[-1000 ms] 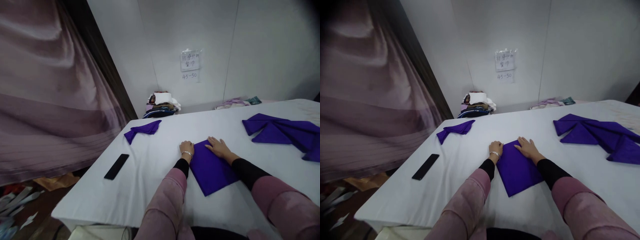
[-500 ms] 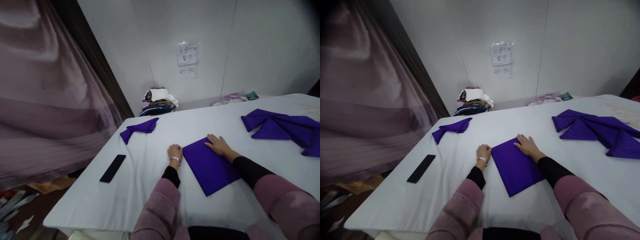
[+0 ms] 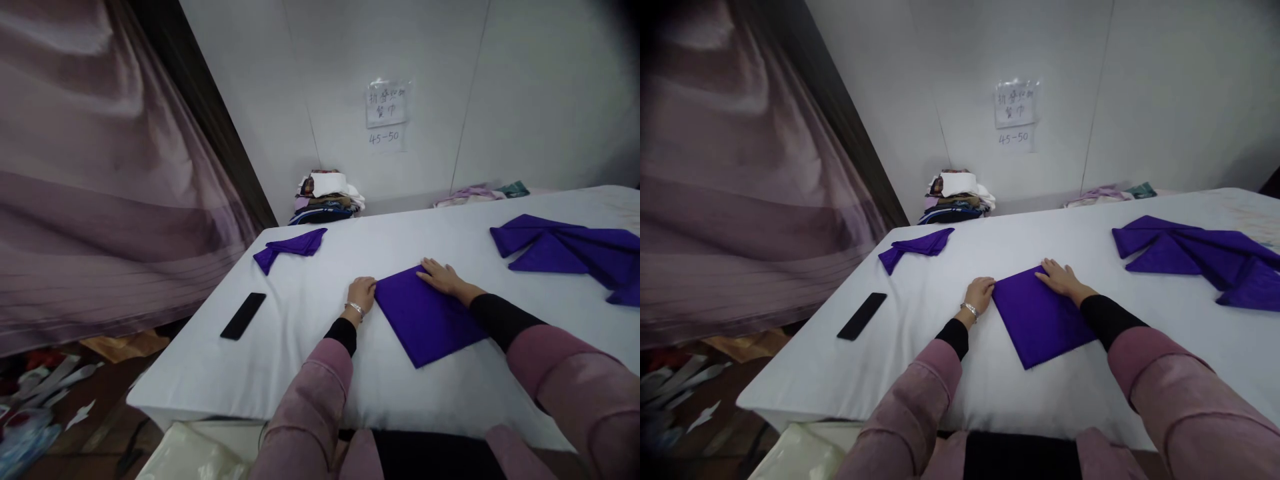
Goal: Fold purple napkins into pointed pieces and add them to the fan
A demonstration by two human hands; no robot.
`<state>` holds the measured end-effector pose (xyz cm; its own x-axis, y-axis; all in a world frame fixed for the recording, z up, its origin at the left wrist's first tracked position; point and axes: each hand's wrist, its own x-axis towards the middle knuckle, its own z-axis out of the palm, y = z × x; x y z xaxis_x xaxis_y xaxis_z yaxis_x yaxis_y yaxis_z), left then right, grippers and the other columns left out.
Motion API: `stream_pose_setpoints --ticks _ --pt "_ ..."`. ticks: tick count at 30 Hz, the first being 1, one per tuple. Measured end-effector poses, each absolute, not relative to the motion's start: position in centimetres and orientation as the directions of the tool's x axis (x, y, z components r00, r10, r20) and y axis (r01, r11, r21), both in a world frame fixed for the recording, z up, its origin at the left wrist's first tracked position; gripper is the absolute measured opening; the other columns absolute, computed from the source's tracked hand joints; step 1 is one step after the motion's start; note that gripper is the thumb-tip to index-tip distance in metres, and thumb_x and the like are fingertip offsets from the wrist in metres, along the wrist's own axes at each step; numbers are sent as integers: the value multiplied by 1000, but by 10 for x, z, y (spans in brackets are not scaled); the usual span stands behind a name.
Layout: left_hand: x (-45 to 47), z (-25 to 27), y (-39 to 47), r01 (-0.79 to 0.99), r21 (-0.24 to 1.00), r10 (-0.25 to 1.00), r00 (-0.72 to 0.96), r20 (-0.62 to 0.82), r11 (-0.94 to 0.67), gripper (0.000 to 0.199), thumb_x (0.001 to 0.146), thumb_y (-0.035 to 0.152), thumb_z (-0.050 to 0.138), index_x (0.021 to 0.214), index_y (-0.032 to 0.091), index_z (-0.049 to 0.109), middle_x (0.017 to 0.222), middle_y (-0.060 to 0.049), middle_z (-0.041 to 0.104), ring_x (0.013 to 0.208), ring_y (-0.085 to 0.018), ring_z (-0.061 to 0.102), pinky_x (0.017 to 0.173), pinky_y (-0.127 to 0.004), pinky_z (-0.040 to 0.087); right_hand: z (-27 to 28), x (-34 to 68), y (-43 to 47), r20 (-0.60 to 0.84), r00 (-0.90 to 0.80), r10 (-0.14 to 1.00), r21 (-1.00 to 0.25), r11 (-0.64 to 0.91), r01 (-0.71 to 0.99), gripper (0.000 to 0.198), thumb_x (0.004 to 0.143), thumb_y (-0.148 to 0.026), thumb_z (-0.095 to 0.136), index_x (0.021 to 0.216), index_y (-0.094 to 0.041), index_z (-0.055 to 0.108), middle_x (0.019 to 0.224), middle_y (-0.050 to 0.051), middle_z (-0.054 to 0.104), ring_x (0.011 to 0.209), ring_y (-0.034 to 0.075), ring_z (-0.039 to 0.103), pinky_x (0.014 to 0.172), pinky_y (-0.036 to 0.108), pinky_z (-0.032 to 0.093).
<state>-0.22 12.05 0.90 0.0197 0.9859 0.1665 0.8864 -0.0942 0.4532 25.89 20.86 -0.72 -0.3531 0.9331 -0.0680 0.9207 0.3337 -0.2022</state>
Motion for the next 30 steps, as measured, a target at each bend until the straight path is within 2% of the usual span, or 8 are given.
stream_pose_setpoints --ticks 2,4,7,9,11,13,20,30 --pt "0 5 119 882 448 984 84 156 -147 25 85 22 48 104 27 64 117 3 61 112 -14 48 101 -29 34 1 249 197 -17 -376 926 -205 365 908 63 89 -51 19 141 -16 26 148 9 20 136 26 13 107 52 12" --pt "-1 1 118 881 444 983 104 152 -162 25 86 22 47 105 26 63 120 2 59 114 -15 47 102 -32 33 8 235 174 43 -485 873 -217 482 849 58 89 -49 23 138 -19 32 146 8 27 135 26 17 107 50 12" --pt "-3 -2 118 881 444 982 107 153 -165 26 87 23 46 107 26 62 121 2 59 115 -15 46 102 -34 32 15 211 123 105 -676 729 -290 673 681 45 90 -42 32 127 -22 48 133 8 48 127 25 34 105 47 18" --pt "-4 -4 119 882 443 983 100 153 -158 27 87 24 46 107 26 62 121 2 58 116 -15 45 102 -34 31 20 198 90 170 -705 688 -331 714 617 37 89 -39 37 113 -20 58 116 9 59 111 23 48 97 41 30" --pt "-3 -5 120 884 441 984 94 151 -153 26 87 24 46 107 27 62 122 3 58 116 -15 45 103 -34 31 23 191 64 184 -667 722 -336 684 647 31 87 -39 42 101 -19 62 99 8 62 93 22 54 83 36 37" --pt "-3 -6 121 886 439 984 92 149 -149 26 87 24 46 107 28 62 122 3 58 116 -15 44 102 -33 30 25 190 48 151 -632 760 -328 641 694 28 85 -40 47 93 -17 61 89 7 61 83 21 54 74 32 37" --pt "-3 -6 121 889 437 987 90 131 -139 26 86 24 47 107 28 61 123 3 57 117 -16 44 102 -35 30 19 194 35 -35 -579 815 -317 540 780 16 84 -30 46 91 -18 55 90 6 62 81 20 57 64 27 35" --pt "-2 -4 119 895 421 986 97 137 -147 27 87 25 45 108 29 61 124 3 57 118 -15 43 103 -35 29 27 190 38 -105 -540 835 -371 470 800 14 82 -19 44 76 -20 57 74 2 65 69 15 58 56 24 28"
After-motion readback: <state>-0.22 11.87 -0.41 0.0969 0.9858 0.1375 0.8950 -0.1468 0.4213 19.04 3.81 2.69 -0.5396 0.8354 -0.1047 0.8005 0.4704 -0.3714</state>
